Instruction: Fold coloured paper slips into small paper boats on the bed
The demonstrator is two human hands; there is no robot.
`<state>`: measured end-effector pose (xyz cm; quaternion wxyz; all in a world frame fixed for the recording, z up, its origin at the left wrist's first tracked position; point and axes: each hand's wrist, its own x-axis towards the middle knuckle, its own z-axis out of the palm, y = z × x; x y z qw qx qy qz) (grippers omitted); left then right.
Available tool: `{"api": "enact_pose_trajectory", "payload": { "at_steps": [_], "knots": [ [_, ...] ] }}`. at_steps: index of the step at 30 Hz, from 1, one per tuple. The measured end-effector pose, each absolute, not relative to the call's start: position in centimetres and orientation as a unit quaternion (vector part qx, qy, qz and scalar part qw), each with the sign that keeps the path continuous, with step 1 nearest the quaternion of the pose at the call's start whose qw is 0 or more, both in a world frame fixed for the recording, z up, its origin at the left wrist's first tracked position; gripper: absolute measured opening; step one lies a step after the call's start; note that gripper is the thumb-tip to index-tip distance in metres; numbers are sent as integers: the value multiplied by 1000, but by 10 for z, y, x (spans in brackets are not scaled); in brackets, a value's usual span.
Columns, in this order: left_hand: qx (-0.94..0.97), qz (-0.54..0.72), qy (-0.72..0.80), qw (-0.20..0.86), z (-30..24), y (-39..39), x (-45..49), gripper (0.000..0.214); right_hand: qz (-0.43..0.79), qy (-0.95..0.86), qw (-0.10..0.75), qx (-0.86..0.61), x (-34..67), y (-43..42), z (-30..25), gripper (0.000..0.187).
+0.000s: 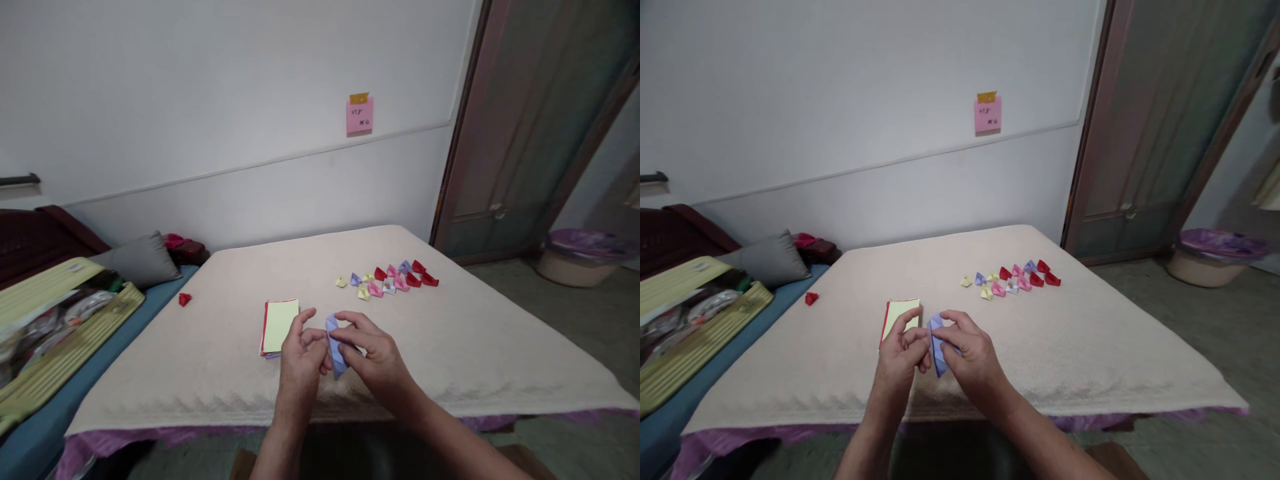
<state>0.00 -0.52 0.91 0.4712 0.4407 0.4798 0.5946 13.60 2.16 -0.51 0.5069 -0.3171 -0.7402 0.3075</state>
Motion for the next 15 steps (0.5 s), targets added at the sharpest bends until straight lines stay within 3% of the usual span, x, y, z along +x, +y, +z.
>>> {"api": "enact_pose_trajectory", "payload": {
  "at_steps": [4,15],
  "knots": [
    [440,572,504,475,11,-4,0,54,323,-725,506,-338,135,21,-7,32],
    [443,587,496,461,8,-1,-1,48,485,-612,539,-315,135,24,-3,18]
  ]
}}
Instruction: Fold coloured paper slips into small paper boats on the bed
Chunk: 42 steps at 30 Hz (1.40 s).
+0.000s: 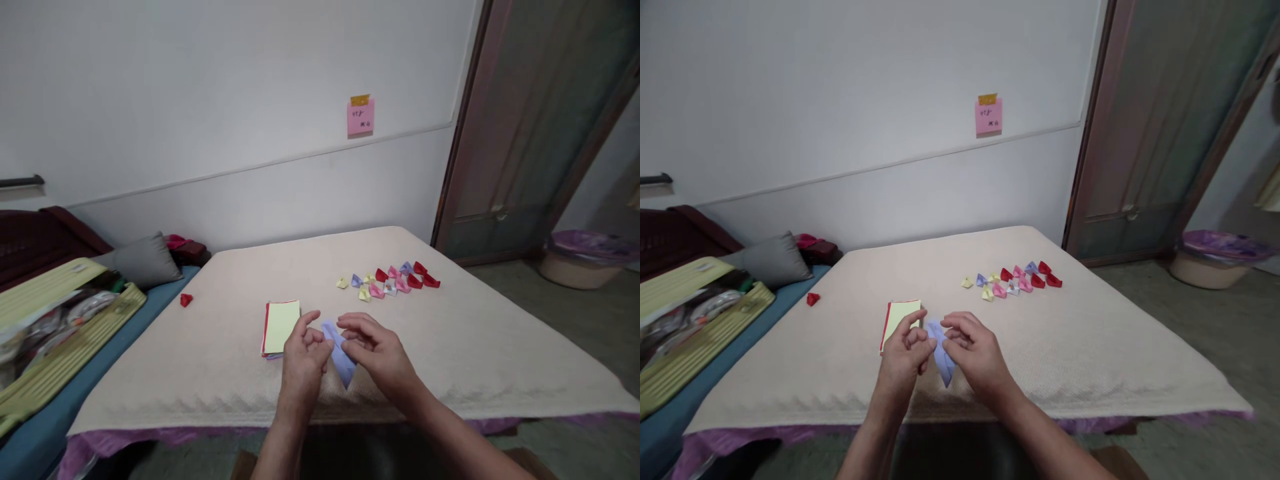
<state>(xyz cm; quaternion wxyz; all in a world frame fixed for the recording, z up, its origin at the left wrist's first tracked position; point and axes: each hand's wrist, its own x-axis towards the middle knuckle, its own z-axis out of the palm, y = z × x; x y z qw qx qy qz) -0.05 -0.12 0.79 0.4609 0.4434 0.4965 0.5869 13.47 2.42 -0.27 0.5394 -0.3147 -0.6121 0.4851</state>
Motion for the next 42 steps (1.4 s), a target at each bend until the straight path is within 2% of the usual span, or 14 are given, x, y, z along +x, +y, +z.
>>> {"api": "enact_pose_trajectory", "payload": {
  "at_steps": [6,12,17,25,38,42],
  "knots": [
    [430,619,464,466,11,-6,-3,43,484,-613,543,-309,143,13,12,19],
    [345,648,399,550,11,-6,-3,28,531,-587,527,-310,144,9,18,24],
    [311,621,380,611,12,-6,-4,17,561,-551,529,-320,145,13,21,25],
    [312,589,340,663,8,-5,-4,10,486,-589,532,-365,152,24,16,18],
    [334,554,308,698,8,-8,-8,10,680,-527,423,-285,154,24,21,8],
    [311,571,293,701,5,-5,-8,12,672,-549,411,-281,157,22,25,27]
  ]
}}
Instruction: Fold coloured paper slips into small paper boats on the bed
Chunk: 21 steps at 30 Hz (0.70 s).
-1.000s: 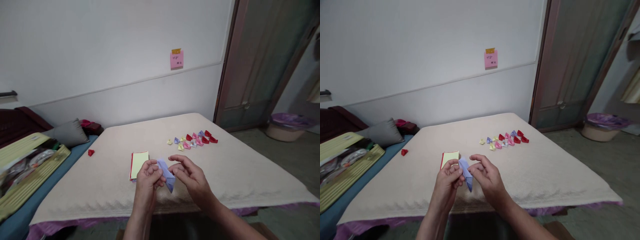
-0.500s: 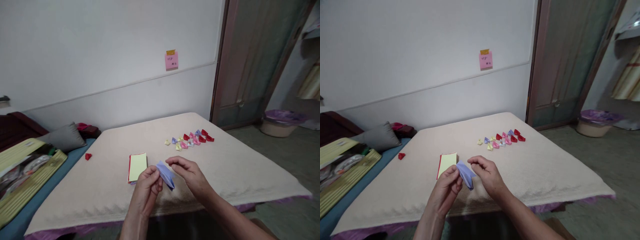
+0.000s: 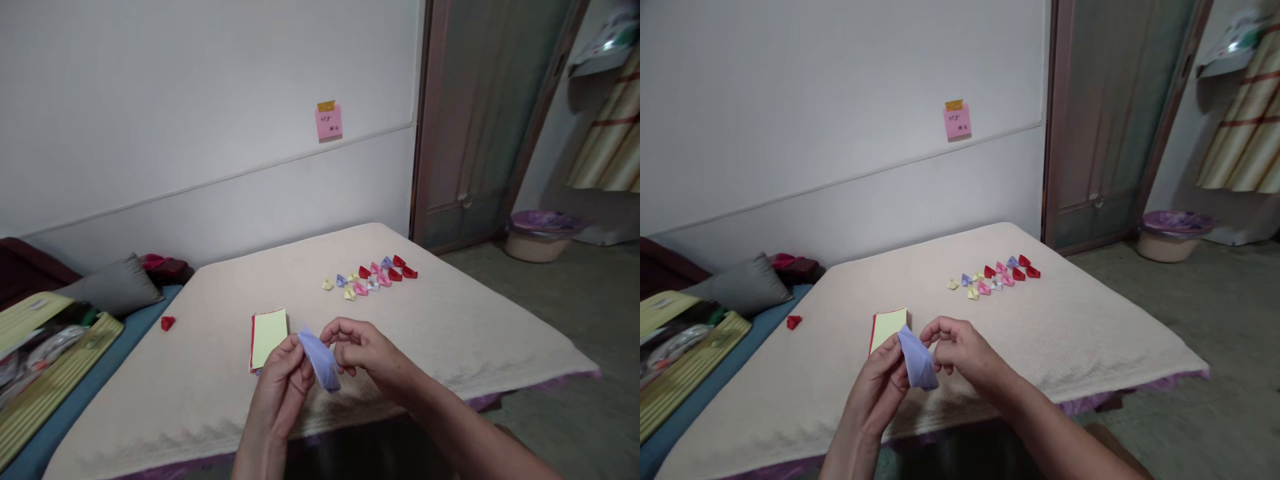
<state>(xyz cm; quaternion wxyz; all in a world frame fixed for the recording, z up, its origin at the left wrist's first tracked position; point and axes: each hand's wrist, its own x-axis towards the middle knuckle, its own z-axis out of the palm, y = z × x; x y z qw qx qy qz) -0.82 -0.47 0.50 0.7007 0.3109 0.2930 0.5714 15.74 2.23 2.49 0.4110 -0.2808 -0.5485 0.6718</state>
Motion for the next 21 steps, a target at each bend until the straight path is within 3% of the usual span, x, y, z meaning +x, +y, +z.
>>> {"api": "enact_pose_trajectory", "payload": {
  "at_steps": [3,10,21],
  "knots": [
    [310,572,294,700,5,-4,-8,13,672,-561,397,-276,157,20,27,33],
    [292,581,291,701,10,-7,-9,8,723,-528,359,-264,158,21,28,17],
    [291,580,296,702,12,-9,-5,8,548,-661,380,-345,150,11,17,16]
  ]
}}
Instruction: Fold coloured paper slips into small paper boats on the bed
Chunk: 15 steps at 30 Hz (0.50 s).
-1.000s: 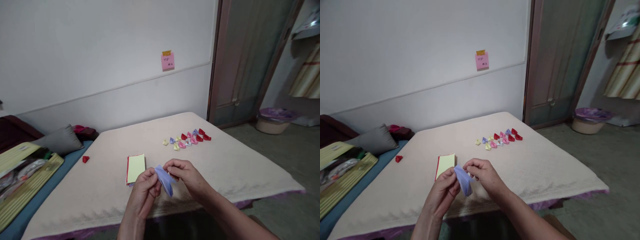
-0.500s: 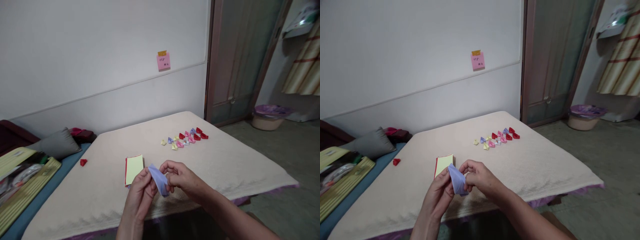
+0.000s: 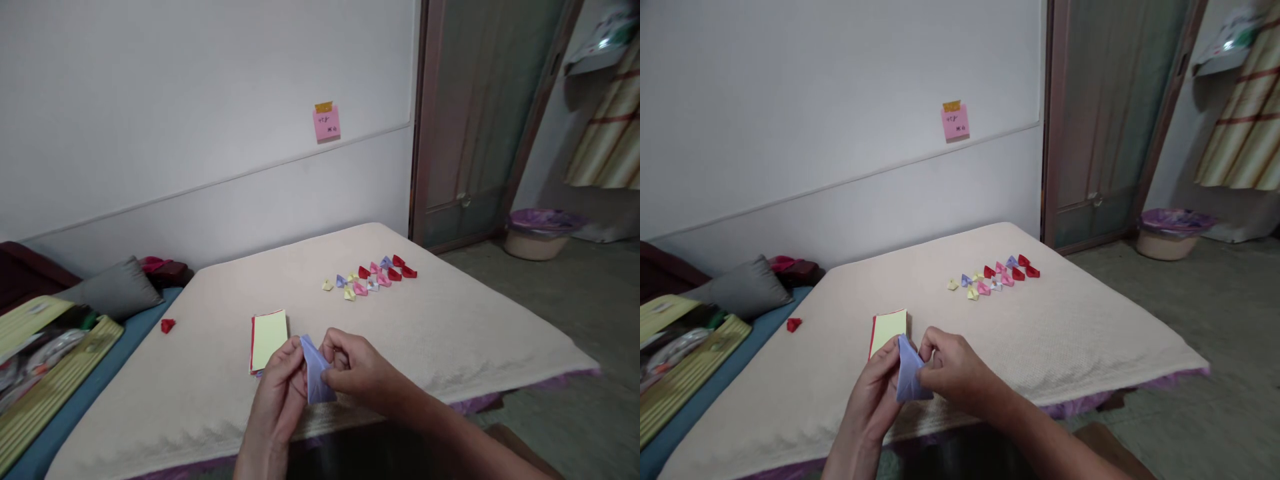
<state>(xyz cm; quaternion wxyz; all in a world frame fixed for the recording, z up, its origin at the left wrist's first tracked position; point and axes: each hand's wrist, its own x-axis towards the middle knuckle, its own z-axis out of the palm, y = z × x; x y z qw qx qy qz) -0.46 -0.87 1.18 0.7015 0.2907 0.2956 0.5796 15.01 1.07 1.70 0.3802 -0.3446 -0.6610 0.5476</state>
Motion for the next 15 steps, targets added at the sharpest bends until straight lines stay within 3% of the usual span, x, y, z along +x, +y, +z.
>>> {"api": "enact_pose_trajectory", "payload": {
  "at_steps": [5,7,11,15],
  "knots": [
    [309,571,284,705,13,-10,-5,9,559,-672,366,-319,153,9,24,13],
    [317,565,283,707,14,-11,-5,10,556,-673,382,-303,154,10,28,4],
    [338,547,297,706,13,-12,-6,10,583,-640,400,-302,154,12,29,17],
    [370,531,328,688,13,-12,-5,10,640,-590,386,-306,154,16,27,5]
  ]
}}
